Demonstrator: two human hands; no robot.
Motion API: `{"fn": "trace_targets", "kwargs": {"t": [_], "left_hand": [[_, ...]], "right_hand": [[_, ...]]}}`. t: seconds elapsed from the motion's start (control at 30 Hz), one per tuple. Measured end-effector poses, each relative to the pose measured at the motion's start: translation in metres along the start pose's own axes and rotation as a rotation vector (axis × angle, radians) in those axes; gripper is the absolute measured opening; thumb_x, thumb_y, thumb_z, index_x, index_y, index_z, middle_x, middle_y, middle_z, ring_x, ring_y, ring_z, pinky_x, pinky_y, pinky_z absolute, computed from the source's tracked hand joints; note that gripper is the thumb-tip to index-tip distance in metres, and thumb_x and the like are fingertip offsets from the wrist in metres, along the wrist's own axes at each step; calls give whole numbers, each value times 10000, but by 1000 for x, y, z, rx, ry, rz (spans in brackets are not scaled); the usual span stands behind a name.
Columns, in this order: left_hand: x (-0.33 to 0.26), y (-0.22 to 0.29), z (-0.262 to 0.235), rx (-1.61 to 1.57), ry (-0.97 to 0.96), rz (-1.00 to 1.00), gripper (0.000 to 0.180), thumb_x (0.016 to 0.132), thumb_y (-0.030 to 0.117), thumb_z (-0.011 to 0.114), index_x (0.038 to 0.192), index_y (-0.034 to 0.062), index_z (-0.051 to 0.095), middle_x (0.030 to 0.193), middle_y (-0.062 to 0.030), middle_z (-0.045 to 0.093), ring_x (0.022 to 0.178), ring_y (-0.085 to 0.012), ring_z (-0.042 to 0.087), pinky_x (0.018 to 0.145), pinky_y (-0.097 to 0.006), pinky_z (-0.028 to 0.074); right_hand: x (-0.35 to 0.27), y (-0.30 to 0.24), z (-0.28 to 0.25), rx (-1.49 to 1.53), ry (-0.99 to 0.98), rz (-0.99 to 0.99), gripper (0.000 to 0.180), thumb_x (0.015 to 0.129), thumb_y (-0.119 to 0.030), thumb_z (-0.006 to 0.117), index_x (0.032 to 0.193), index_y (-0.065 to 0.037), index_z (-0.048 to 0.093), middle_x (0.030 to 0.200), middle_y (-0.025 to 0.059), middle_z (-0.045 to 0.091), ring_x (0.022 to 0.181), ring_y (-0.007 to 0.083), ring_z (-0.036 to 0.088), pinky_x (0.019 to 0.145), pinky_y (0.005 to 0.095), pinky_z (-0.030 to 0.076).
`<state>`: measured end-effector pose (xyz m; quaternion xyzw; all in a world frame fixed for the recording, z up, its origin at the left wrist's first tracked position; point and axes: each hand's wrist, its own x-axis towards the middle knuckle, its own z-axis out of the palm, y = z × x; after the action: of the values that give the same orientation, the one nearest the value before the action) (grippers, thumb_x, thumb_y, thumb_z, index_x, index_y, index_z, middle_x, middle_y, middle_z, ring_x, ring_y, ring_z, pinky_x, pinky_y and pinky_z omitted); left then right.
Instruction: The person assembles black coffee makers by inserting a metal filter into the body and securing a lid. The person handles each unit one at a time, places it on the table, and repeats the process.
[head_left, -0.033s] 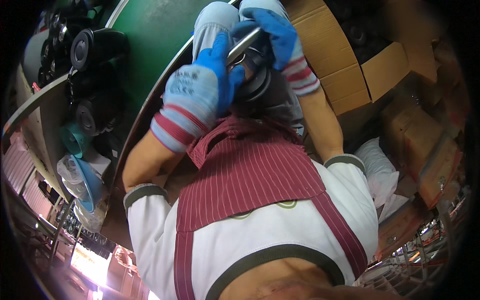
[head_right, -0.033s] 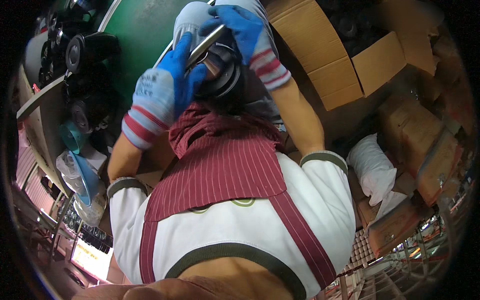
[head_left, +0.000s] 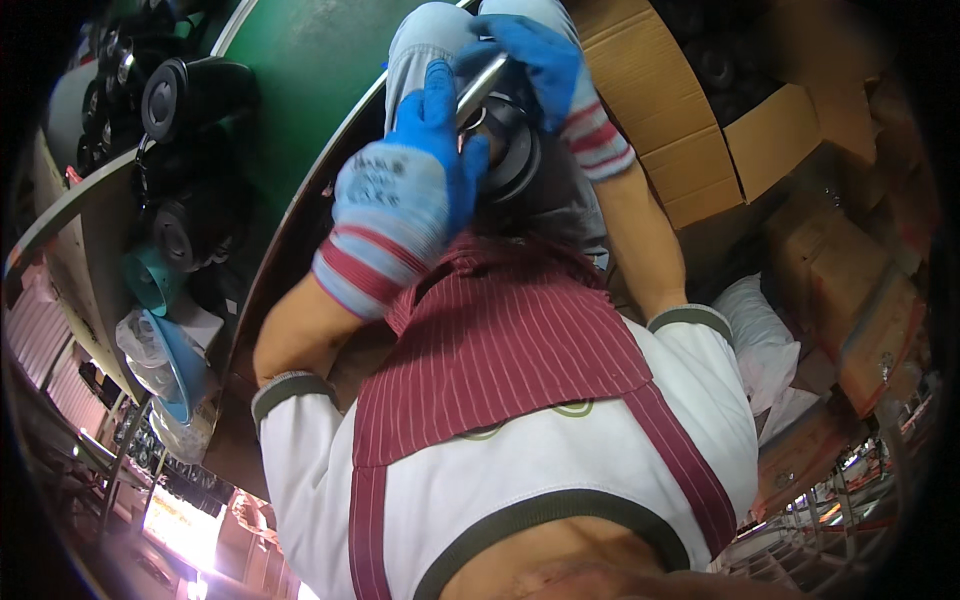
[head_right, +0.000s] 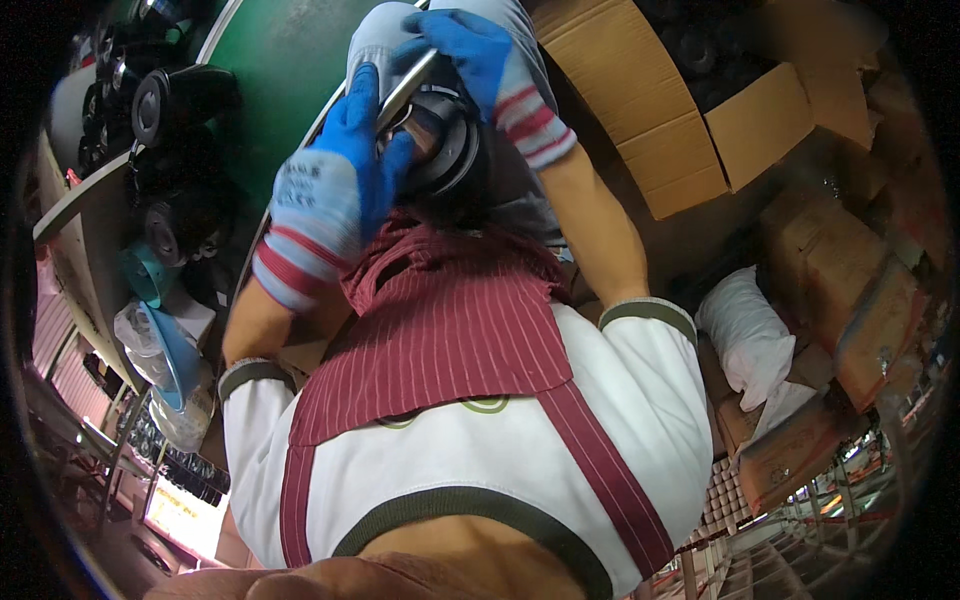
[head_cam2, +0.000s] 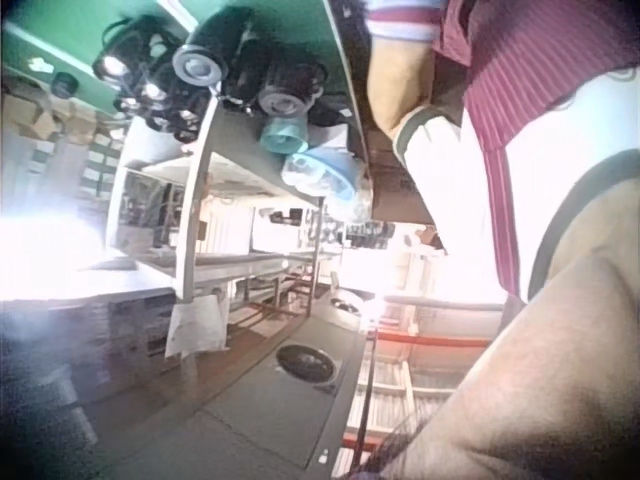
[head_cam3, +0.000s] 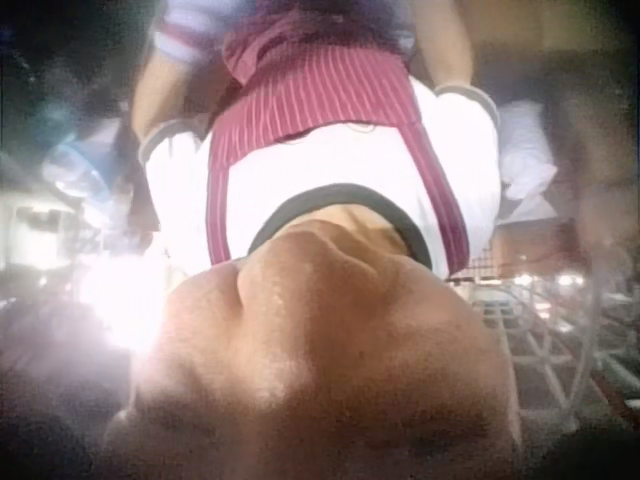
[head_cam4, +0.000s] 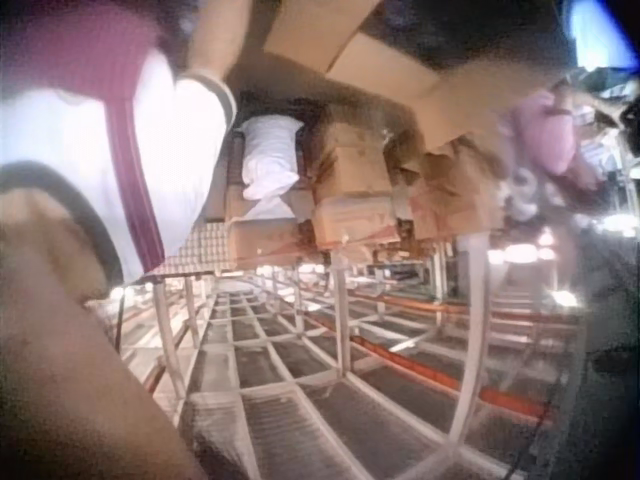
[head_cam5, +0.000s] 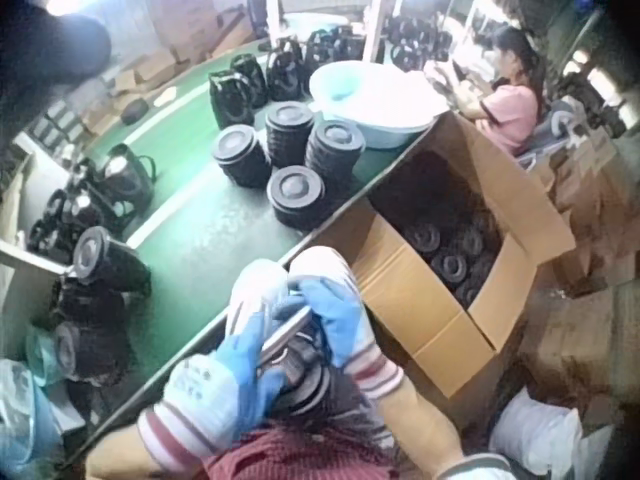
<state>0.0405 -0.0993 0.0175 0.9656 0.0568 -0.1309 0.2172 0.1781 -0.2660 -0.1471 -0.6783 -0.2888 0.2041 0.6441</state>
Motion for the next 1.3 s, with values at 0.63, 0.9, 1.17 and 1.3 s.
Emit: {"fn": "trace_targets", "kwargs": {"t": [0.63,0.9,1.17,1.3], "left_hand": [[-41,32,31,-348,218,118,694,1019,278,590,1584,-7,307,1403,-316,567,1184,-442,664,990,-464,549],[-7,-63,11,-452,127,321,493,916,-36,692,1367,-21,494,1505,-296,473,1194,-398,675,774,-345,641],[22,-96,13,-481,-10,318,676,954,20,670,1559,107,381,1550,-264,443,1239,-402,648,842,-381,622],[8,-55,16,-563,-18,280,536,1081,257,490,1578,86,388,1561,-187,474,1272,-281,638,864,-342,603]], "right_hand": [[-11,15,20,-101,-72,-388,395,1090,-347,510,1293,-41,656,1295,163,667,1218,279,659,1056,385,539],[-63,-33,11,782,-7,23,358,1073,-313,559,1246,-31,694,1230,168,723,1125,282,717,990,375,583],[-79,-45,18,782,-27,-204,285,1078,-189,543,1233,-14,704,1279,210,701,1265,365,641,1118,485,490],[-55,-14,-2,785,-217,-344,466,1109,-384,402,1070,-20,692,1264,233,695,1303,437,592,1154,581,414]]}}
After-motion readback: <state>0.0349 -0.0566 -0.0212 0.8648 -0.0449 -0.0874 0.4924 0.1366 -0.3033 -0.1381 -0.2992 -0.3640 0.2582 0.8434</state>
